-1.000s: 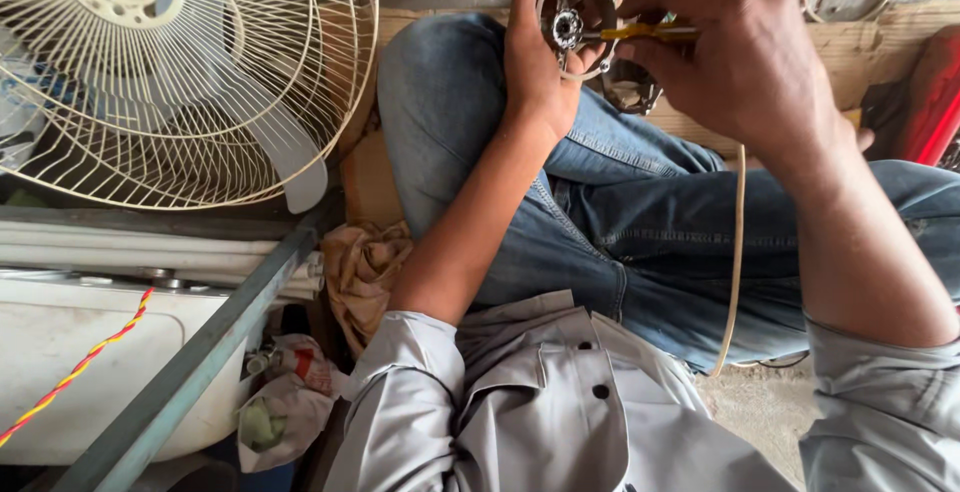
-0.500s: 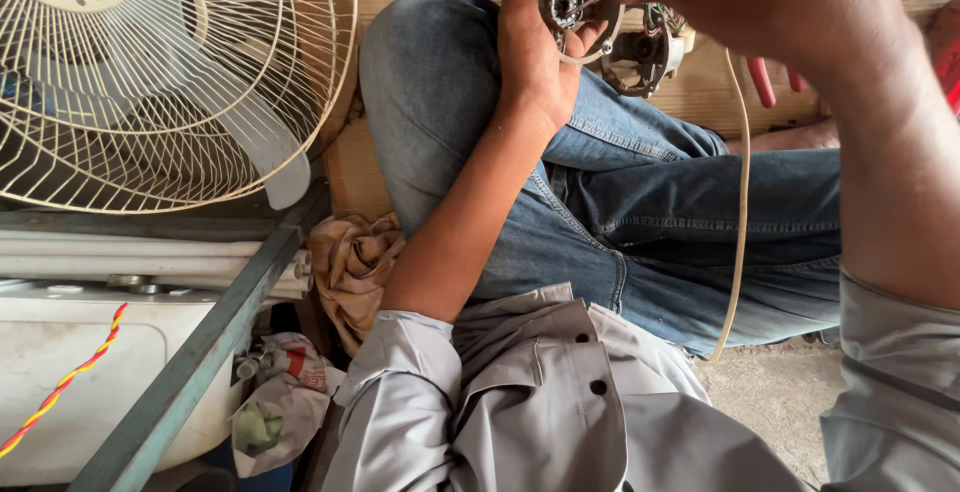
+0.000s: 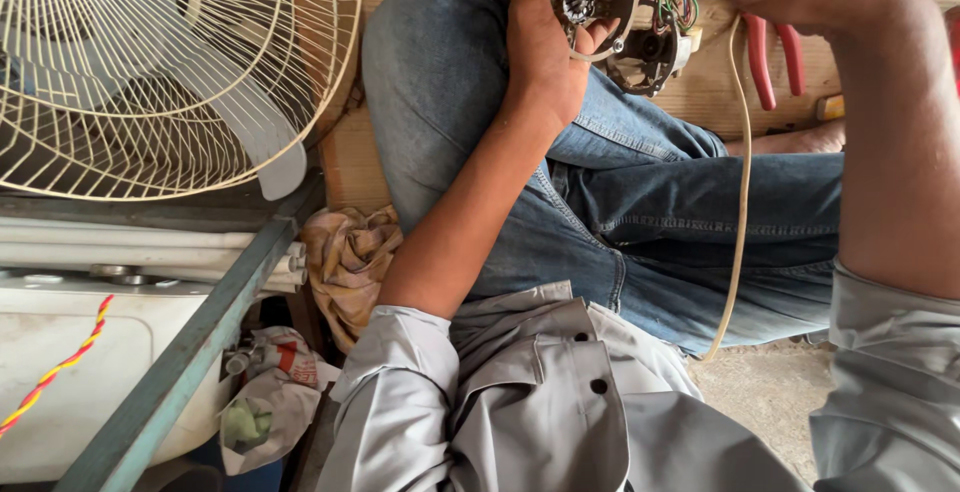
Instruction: The person works on a fan motor with a screwdriver, turning the component over and manipulating small internal parts.
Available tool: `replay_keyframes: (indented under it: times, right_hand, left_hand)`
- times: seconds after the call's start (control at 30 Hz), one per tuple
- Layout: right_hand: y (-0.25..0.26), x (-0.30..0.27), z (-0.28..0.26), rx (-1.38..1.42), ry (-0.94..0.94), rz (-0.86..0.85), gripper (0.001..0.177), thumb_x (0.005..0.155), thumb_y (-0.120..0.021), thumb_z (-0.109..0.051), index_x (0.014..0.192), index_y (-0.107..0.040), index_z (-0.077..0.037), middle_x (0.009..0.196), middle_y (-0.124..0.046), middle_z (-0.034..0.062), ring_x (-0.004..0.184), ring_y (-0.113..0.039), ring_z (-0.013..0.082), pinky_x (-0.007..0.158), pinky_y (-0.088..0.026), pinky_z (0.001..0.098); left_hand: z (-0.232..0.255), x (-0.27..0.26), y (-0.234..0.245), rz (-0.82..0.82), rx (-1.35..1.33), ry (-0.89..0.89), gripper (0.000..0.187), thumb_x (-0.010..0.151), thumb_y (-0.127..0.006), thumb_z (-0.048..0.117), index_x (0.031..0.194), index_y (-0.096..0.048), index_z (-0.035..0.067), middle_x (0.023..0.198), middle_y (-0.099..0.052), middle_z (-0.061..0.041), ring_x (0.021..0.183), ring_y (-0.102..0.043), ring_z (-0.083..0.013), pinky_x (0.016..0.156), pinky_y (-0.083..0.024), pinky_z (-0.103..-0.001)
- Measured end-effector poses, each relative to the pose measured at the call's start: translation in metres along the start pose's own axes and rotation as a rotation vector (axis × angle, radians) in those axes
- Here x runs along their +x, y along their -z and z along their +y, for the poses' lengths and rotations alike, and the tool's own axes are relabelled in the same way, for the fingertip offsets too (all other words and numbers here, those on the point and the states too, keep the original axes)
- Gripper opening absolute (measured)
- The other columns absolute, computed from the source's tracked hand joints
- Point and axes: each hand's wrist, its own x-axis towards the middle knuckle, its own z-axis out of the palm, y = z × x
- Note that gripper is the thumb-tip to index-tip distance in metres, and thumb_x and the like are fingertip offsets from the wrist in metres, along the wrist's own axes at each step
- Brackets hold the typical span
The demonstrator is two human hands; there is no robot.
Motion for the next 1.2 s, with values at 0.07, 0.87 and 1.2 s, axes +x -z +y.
replay_keyframes:
  times: [0.07, 0.87, 1.2]
  right_hand:
    - [-0.001, 0.001, 0.016, 0.074, 0.005, -0.043, 0.022, 0.112, -0.065, -0.020, 0.109, -0.071, 0.001, 0.084, -0.067, 0.0068, 0.066, -0.059, 0.0112, 0.056, -0.047, 0.0248]
    - [-0.054, -0.030, -0.051, -0.014, -0.194, 0.271, 0.012, 0.103, -0.081, -0.004, 0.102, -0.071, 0.002, 0.095, -0.077, 0.0109, 0.091, -0.074, 0.0156, 0.080, -0.057, 0.0279]
    - [-0.081, -0.034, -0.097, -0.229, -0.181, 0.451, 0.008, 0.098, -0.076, -0.001, 0.103, -0.071, 0.002, 0.093, -0.075, 0.0158, 0.083, -0.075, 0.0284, 0.075, -0.056, 0.0378]
  left_hand:
    - [0.000, 0.000, -0.001, 0.004, 0.008, -0.002, 0.034, 0.110, -0.051, 0.039, 0.122, -0.061, 0.009, 0.115, -0.067, -0.007, 0.101, -0.067, -0.0229, 0.087, -0.056, -0.046]
    - [0.006, -0.007, -0.012, 0.139, 0.021, -0.002, 0.034, 0.107, -0.052, 0.040, 0.113, -0.065, 0.009, 0.097, -0.068, -0.004, 0.077, -0.064, -0.0168, 0.066, -0.053, -0.034]
    - [0.002, -0.006, -0.005, 0.098, 0.009, -0.063, 0.029, 0.110, -0.046, 0.033, 0.118, -0.062, 0.010, 0.107, -0.066, -0.003, 0.092, -0.065, -0.0140, 0.072, -0.054, -0.031]
